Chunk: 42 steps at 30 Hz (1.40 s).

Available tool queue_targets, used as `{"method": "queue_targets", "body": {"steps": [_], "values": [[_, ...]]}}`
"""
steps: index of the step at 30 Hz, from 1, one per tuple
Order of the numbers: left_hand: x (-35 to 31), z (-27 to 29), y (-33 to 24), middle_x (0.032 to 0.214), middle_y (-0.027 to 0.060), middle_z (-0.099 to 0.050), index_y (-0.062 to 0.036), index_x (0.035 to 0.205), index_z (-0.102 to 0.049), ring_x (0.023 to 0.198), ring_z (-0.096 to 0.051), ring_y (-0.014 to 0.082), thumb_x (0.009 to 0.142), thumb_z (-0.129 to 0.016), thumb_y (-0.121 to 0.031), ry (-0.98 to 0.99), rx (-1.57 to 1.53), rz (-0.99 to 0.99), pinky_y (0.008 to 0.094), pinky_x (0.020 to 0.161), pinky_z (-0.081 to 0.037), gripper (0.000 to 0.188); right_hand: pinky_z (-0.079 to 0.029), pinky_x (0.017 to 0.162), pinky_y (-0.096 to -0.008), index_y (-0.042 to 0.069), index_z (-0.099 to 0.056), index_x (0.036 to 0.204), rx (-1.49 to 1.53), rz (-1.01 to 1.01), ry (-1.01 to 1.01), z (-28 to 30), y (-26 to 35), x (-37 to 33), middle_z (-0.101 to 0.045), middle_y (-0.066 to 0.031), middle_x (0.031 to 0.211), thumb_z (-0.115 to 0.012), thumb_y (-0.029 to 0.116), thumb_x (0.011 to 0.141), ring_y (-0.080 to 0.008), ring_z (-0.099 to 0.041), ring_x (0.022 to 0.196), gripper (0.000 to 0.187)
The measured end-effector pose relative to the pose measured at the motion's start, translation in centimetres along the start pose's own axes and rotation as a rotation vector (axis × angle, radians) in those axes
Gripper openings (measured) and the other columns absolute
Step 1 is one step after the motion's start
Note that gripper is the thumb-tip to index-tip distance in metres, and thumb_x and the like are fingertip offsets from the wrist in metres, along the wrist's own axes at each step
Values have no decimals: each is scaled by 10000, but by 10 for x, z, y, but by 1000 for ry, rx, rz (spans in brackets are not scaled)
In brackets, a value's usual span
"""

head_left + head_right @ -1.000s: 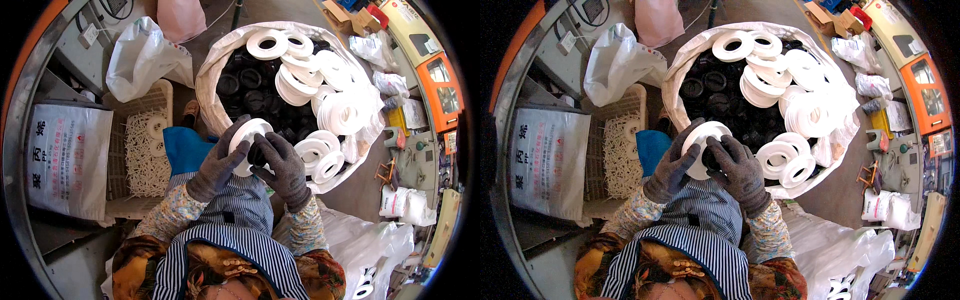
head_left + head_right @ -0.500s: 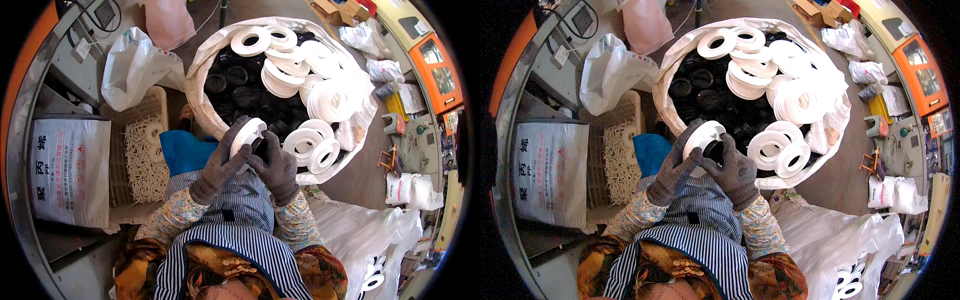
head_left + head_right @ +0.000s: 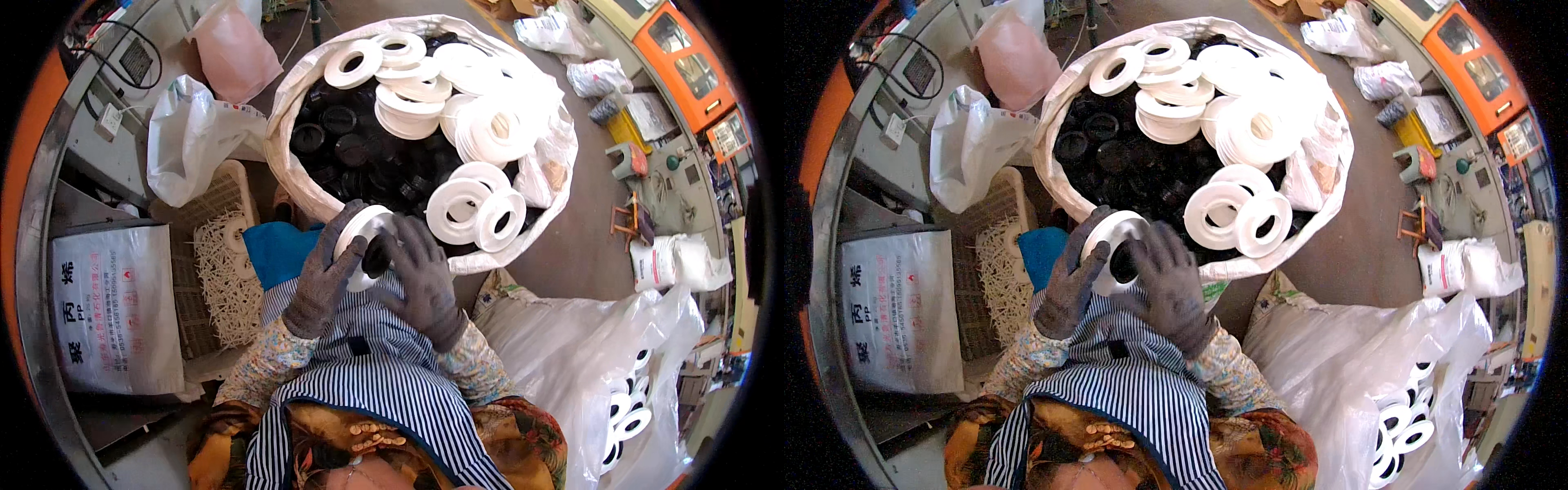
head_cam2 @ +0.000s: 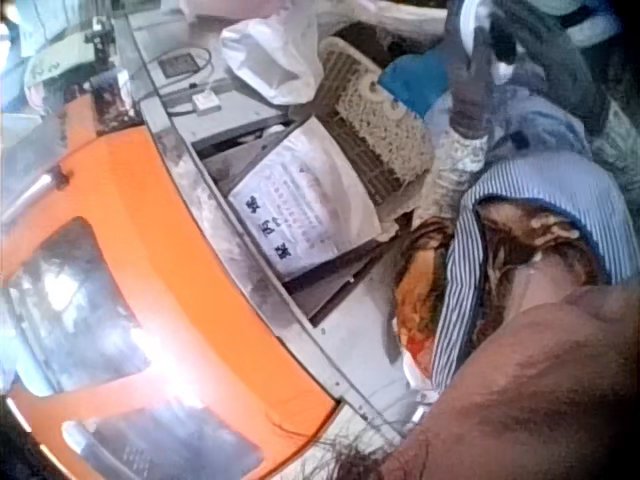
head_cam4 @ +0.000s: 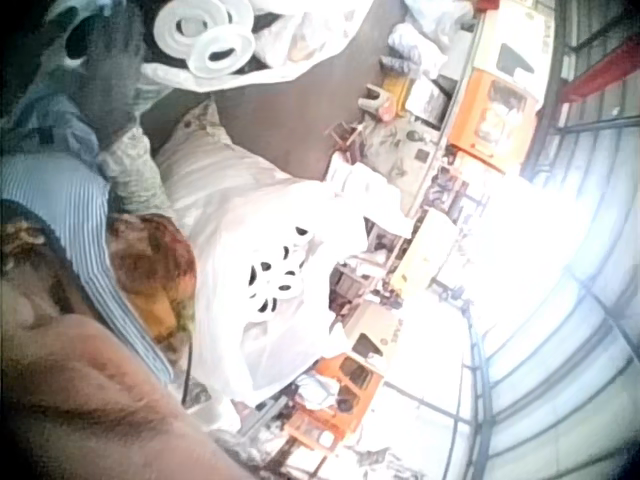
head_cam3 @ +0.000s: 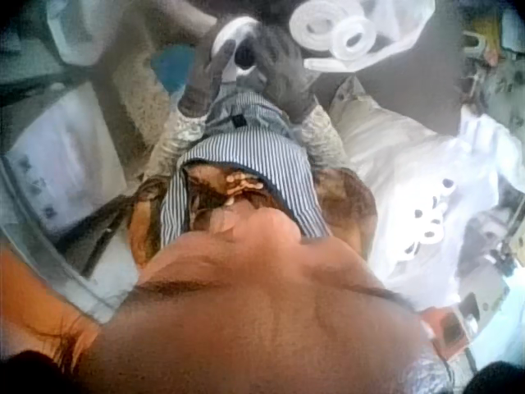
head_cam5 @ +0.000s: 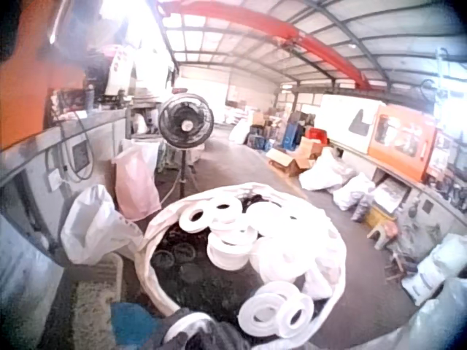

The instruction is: The person sits on the floor and repeatedly picks up white plastic rings and black plastic caps. They insert the black caps into the center of the white rings and place the assembled units into a large white sack.

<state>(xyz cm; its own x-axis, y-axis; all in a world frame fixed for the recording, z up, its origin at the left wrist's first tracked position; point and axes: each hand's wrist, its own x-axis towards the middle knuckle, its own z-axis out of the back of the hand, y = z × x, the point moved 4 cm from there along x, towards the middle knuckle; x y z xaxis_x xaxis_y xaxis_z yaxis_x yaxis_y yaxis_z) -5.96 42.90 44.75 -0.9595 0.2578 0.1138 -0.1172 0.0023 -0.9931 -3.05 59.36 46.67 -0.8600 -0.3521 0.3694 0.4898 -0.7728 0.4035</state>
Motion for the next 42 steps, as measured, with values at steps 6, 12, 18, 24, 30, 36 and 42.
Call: {"method": "queue_targets", "body": {"steps": [6,12,18,24,30,36,42], "values": [[1,-31,-16,1473,198,-476,-48,1496,-401,1330,-516,293,1035,-572,-273,64,-186,117,388,1104,-437,541,-466,1063,-471,-2,-486,1411,284,-130,-97,7,-11,-28,-477,-277,1426,-892,268,699,-421,-508,1307,863],[47,-88,31,1423,230,-487,15,1466,-412,1329,-511,310,983,-649,-247,103,-417,43,409,1106,-428,598,-475,1014,-410,64,-391,1475,1294,-395,-425,36,-84,-92,-482,-165,1427,-752,135,845,-295,-531,1221,729],[114,-105,59,1215,198,-635,9,1383,-518,1129,-632,293,886,-755,-330,-30,521,-188,386,1000,-488,647,-449,782,-403,224,-177,1612,2014,173,-532,116,-86,-94,-358,-193,1577,-622,546,932,-245,-509,1010,874],[132,-67,53,1180,121,-681,-14,1236,-635,1065,-653,204,915,-731,-204,95,-159,1,344,964,-508,385,-495,1009,-390,-42,-494,1393,1211,-442,-291,40,-108,-54,-599,-169,1318,-630,250,968,-249,-634,1099,533],[98,45,24,1473,147,-476,-75,1183,-641,1319,-513,266,881,-677,-51,53,97,-197,399,1062,-475,305,-555,859,-399,36,-661,1186,206,-190,-271,23,-88,45,-631,-181,1238,-683,40,864,-331,-679,974,323],[48,102,42,1565,178,-370,-113,1102,-674,1476,-339,331,830,-567,53,-160,300,-215,412,1149,-394,336,-537,883,-446,97,-584,1314,-309,-49,89,-57,-102,117,-636,-146,1213,-743,169,816,-322,-632,1065,527],[42,108,63,1511,153,-445,-32,1459,-433,1377,-467,287,915,-627,-161,-222,-809,-102,415,1121,-449,591,-553,816,-424,59,-513,1362,-404,-294,131,-79,-124,132,-660,-171,1085,-691,122,847,-345,-656,953,549]]}}
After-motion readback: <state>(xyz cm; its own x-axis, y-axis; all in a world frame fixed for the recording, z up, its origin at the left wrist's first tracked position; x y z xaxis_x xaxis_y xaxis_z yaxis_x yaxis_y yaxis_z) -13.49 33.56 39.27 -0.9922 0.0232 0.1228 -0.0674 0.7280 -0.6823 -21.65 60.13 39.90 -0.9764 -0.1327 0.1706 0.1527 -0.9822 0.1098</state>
